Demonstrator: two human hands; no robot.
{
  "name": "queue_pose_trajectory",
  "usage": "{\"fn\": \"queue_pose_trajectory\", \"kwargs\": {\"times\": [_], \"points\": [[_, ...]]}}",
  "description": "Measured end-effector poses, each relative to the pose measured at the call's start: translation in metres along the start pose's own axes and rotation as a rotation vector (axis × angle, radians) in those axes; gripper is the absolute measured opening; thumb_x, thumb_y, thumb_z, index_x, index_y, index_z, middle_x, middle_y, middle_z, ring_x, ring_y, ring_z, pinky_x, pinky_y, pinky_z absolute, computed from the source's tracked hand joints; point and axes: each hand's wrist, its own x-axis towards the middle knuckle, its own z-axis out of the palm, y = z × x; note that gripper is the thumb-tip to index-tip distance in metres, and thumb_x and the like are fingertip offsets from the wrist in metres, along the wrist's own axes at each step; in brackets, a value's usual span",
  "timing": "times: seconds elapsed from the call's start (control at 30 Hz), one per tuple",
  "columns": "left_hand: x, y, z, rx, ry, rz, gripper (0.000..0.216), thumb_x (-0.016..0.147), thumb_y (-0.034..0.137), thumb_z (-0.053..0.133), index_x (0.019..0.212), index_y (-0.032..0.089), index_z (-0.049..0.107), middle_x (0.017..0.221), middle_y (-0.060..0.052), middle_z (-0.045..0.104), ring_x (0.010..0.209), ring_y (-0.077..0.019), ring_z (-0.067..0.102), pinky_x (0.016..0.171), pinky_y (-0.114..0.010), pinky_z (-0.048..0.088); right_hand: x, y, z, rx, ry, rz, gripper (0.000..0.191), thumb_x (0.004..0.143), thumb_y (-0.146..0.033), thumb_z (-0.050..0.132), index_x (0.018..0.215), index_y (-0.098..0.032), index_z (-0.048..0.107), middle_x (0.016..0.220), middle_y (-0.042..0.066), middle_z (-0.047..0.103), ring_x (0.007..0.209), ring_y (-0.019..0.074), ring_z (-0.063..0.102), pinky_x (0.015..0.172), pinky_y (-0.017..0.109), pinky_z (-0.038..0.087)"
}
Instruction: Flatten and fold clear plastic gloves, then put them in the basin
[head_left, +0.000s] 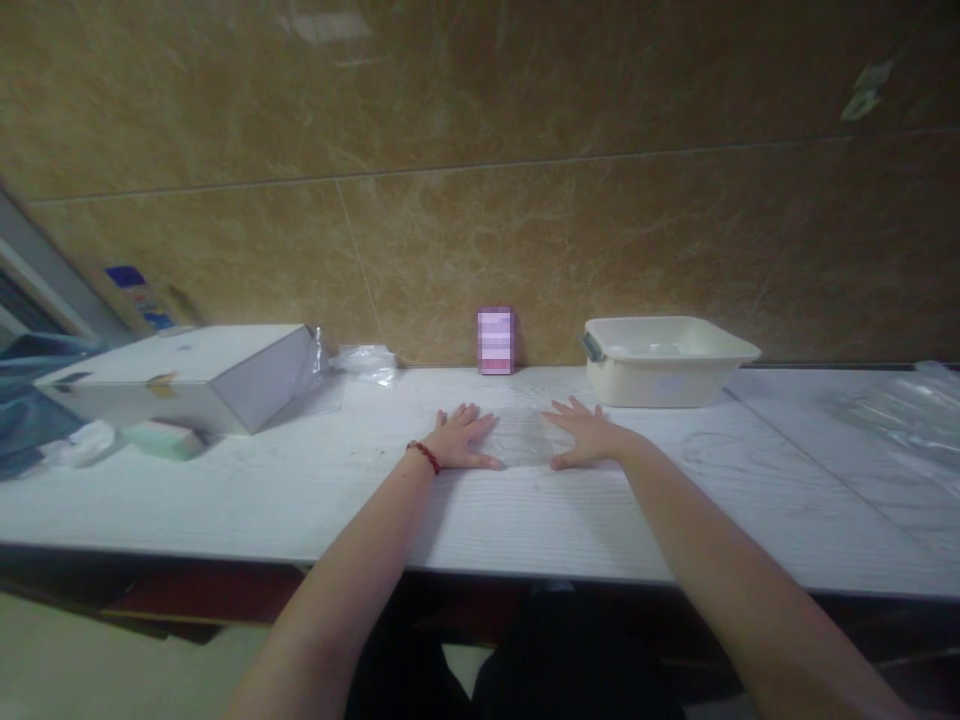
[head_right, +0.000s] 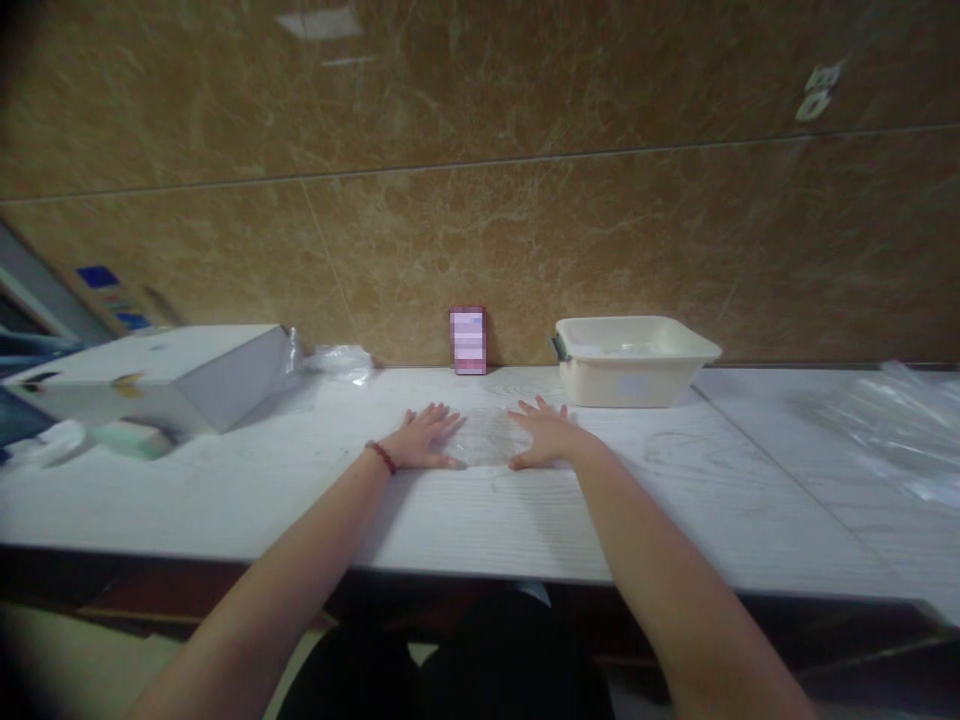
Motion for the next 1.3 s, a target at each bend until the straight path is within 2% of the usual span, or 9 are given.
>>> {"fn": "queue_pose_trajectory", "kwargs": {"times": [0.07, 0.13, 0.23, 0.47, 0.83, 1.0, 1.13, 1.2, 1.3], "points": [[-0.002, 0.002, -0.002, -0.019, 0.020, 0.004, 0.084, 0.057, 0.069, 0.041, 0.127, 0.029, 0.017, 0.135, -0.010, 0.011, 0.122, -0.0305, 0.003, 0.089, -0.056, 0.005, -0.005, -0.003, -0.007, 0.006, 0.085, -0.076, 0.077, 0.053, -0.060, 0.053, 0.120, -0.027, 0.036, 0.131, 0.007, 0.026, 0.118, 0.0339, 0.014, 0.089, 0.056, 0.011], [-0.003, 0.007, -0.004, -0.039, 0.044, 0.038, 0.079, 0.060, 0.066, 0.041, 0.126, 0.027, 0.022, 0.134, -0.009, 0.018, 0.122, -0.0290, 0.007, 0.091, -0.055, 0.004, -0.009, -0.007, -0.013, 0.009, 0.147, -0.193, 0.051, 0.061, -0.052, 0.052, 0.103, -0.023, 0.055, 0.113, 0.008, 0.048, 0.108, 0.0271, 0.035, 0.089, 0.044, 0.022], [-0.005, 0.017, -0.004, -0.074, 0.080, 0.127, 0.069, 0.065, 0.061, 0.042, 0.123, 0.025, 0.030, 0.129, -0.007, 0.031, 0.121, -0.0259, 0.016, 0.093, -0.052, 0.002, -0.013, -0.016, -0.017, -0.020, 0.146, -0.314, 0.029, 0.068, -0.040, 0.048, 0.081, -0.021, 0.064, 0.085, 0.006, 0.059, 0.084, 0.0185, 0.051, 0.078, 0.030, 0.034], [-0.004, 0.035, 0.002, -0.089, 0.137, 0.288, 0.058, 0.072, 0.053, 0.040, 0.118, 0.019, 0.038, 0.124, -0.009, 0.038, 0.116, -0.0209, 0.028, 0.097, -0.042, 0.010, -0.015, -0.030, -0.016, -0.162, 0.111, -0.269, 0.023, 0.065, -0.035, 0.048, 0.075, -0.024, 0.066, 0.072, 0.002, 0.063, 0.070, 0.0168, 0.054, 0.064, 0.026, 0.034], [-0.002, 0.044, 0.003, -0.060, 0.205, 0.318, 0.053, 0.070, 0.047, 0.045, 0.113, 0.015, 0.042, 0.115, -0.010, 0.047, 0.107, -0.0211, 0.040, 0.093, -0.035, 0.024, -0.014, -0.034, -0.010, -0.201, 0.202, -0.298, 0.018, 0.062, -0.022, 0.045, 0.067, -0.020, 0.062, 0.069, 0.002, 0.061, 0.067, 0.0154, 0.053, 0.062, 0.024, 0.032], [0.003, 0.053, 0.011, -0.025, 0.306, 0.199, 0.052, 0.070, 0.039, 0.047, 0.114, 0.013, 0.040, 0.114, -0.012, 0.047, 0.103, -0.0236, 0.043, 0.091, -0.038, 0.024, -0.013, -0.035, -0.013, -0.129, 0.328, -0.321, 0.013, 0.062, -0.023, 0.048, 0.068, -0.017, 0.059, 0.070, 0.003, 0.058, 0.071, 0.0154, 0.050, 0.066, 0.026, 0.032], [0.008, 0.059, 0.018, -0.050, 0.322, 0.126, 0.041, 0.071, 0.020, 0.044, 0.112, 0.014, 0.044, 0.107, -0.012, 0.053, 0.096, -0.0225, 0.049, 0.091, -0.037, 0.024, -0.011, -0.036, -0.013, -0.036, 0.443, -0.361, 0.008, 0.062, -0.020, 0.050, 0.067, -0.016, 0.055, 0.069, 0.003, 0.056, 0.071, 0.0148, 0.048, 0.069, 0.027, 0.032], [0.010, 0.059, 0.019, -0.096, 0.307, 0.094, 0.038, 0.071, 0.013, 0.040, 0.109, 0.015, 0.048, 0.099, -0.011, 0.057, 0.089, -0.0215, 0.052, 0.088, -0.036, 0.027, -0.008, -0.036, -0.012, 0.032, 0.513, -0.360, 0.006, 0.064, -0.019, 0.049, 0.067, -0.017, 0.055, 0.069, 0.003, 0.056, 0.073, 0.0148, 0.048, 0.072, 0.029, 0.032], [0.011, 0.052, 0.013, -0.271, 0.313, 0.045, 0.033, 0.074, 0.015, 0.038, 0.104, 0.015, 0.053, 0.089, -0.010, 0.061, 0.083, -0.0215, 0.055, 0.081, -0.033, 0.034, -0.004, -0.032, -0.011, 0.208, 0.673, -0.338, 0.011, 0.070, -0.024, 0.048, 0.076, -0.017, 0.055, 0.078, 0.005, 0.057, 0.082, 0.0159, 0.049, 0.078, 0.031, 0.032]]}}
